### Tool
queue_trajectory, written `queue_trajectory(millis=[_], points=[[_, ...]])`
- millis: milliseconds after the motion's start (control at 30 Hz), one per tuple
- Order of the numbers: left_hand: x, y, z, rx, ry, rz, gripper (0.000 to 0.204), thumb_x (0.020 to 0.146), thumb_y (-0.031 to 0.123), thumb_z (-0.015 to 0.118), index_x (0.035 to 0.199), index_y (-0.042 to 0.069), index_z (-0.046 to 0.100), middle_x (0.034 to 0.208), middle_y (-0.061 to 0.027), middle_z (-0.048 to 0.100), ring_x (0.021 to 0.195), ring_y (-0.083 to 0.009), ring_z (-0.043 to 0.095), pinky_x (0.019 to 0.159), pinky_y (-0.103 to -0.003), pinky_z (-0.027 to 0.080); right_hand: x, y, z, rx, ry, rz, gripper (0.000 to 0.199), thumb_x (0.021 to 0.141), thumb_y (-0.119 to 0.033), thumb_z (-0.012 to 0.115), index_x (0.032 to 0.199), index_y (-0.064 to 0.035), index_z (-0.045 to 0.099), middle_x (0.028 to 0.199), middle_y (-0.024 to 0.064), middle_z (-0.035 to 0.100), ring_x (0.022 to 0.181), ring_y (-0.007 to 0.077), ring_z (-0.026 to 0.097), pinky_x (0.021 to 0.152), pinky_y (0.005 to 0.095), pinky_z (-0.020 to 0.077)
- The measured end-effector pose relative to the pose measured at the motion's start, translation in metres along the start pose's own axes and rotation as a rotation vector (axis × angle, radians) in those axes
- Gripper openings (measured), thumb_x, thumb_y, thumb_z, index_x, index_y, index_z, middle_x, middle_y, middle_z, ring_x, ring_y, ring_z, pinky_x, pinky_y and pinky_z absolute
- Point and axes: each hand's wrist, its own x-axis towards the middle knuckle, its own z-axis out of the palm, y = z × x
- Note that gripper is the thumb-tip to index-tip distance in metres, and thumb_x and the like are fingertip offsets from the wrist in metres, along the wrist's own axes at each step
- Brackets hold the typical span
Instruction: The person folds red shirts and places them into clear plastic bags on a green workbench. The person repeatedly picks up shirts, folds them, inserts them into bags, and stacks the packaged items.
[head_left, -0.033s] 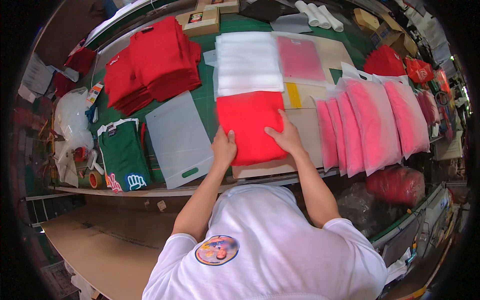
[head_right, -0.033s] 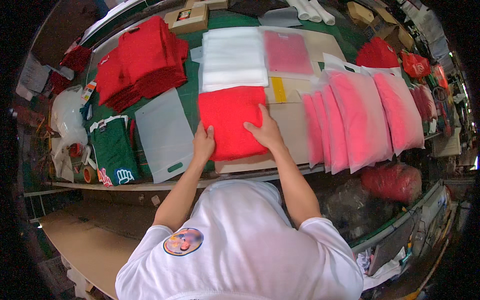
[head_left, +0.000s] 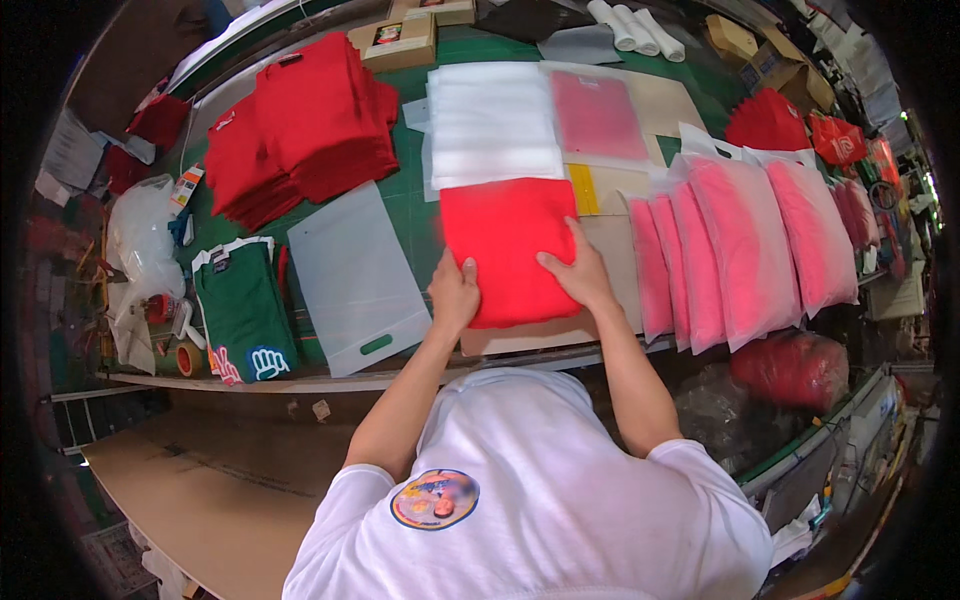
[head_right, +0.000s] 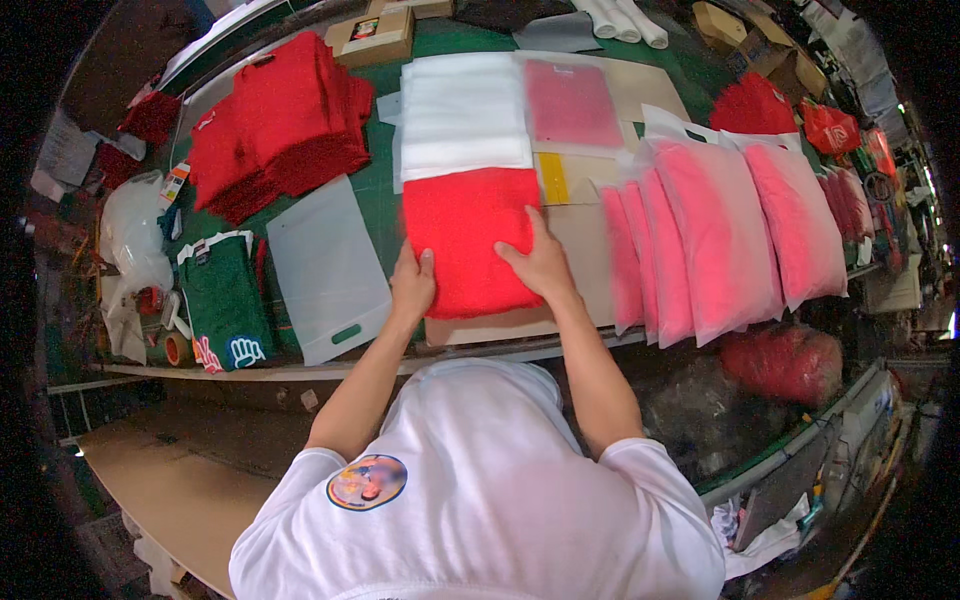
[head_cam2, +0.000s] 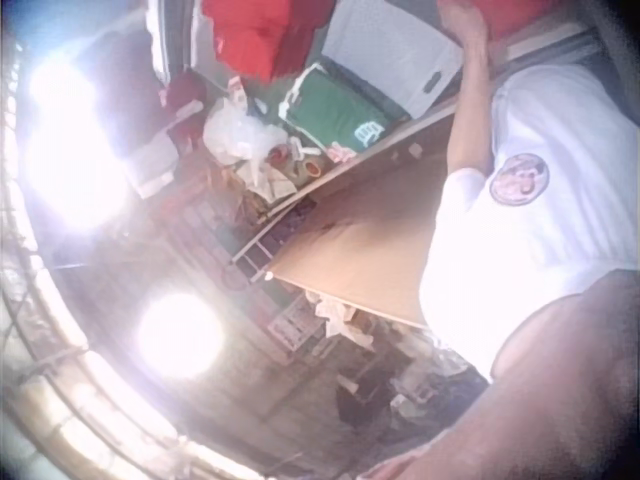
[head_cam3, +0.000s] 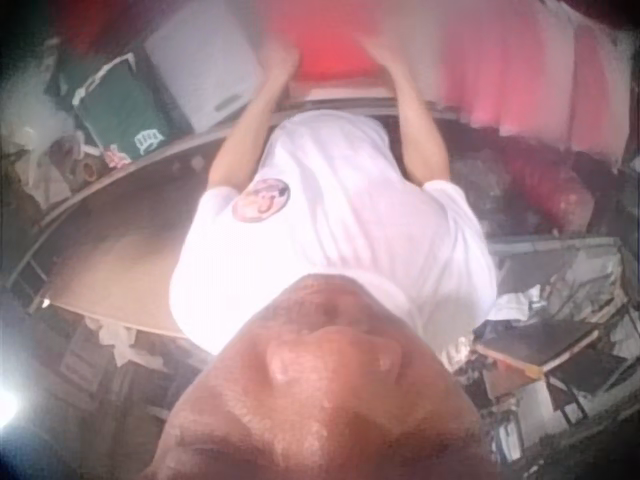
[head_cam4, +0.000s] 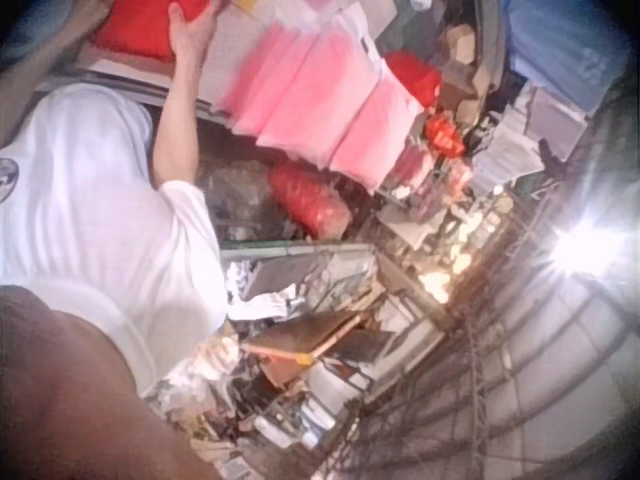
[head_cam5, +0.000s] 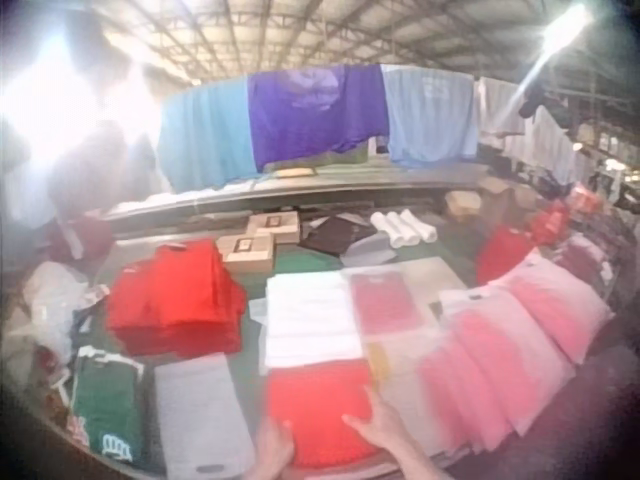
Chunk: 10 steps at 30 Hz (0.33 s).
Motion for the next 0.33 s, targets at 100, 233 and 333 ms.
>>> queue_trajectory(millis=[100, 233, 333], points=[[-0.010, 0.032, 0.045, -0.083, 0.007, 0.096, 0.047, 0.104, 0.023, 0.054, 0.144, -0.001, 0.045, 0.124, -0.0284, 0.066, 0.115, -0.0487, 0.061, 0.098, -0.059, 0.044, -0.007, 0.023, -0.046, -0.265, 0.153, -0.055, 0.087, 0.087, -0.038, 0.080, 0.157, -0.0084, 0.037, 0.133, 0.0284, 0.063, 0.123, 0.0424, 0.063, 0.107, 0.0465, 0.0481], [-0.019, 0.015, 0.099, -0.004, -0.038, 0.031, 0.052, 0.105, 0.027, 0.055, 0.147, 0.000, 0.044, 0.130, -0.0291, 0.062, 0.119, -0.0480, 0.059, 0.098, -0.063, 0.044, -0.013, 0.037, -0.065, -0.401, 0.038, 0.126, 0.088, 0.088, -0.045, 0.077, 0.159, -0.0116, 0.036, 0.137, 0.0306, 0.058, 0.126, 0.0457, 0.059, 0.105, 0.0495, 0.0486], [-0.016, 0.005, 0.104, 0.146, -0.112, 0.019, 0.062, 0.105, 0.035, 0.054, 0.155, 0.004, 0.035, 0.134, -0.0287, 0.060, 0.123, -0.0480, 0.057, 0.099, -0.061, 0.044, -0.012, 0.052, -0.063, -0.458, 0.008, 0.258, 0.094, 0.089, -0.053, 0.075, 0.163, -0.0157, 0.030, 0.146, 0.0317, 0.051, 0.127, 0.0518, 0.056, 0.109, 0.0515, 0.0449]])
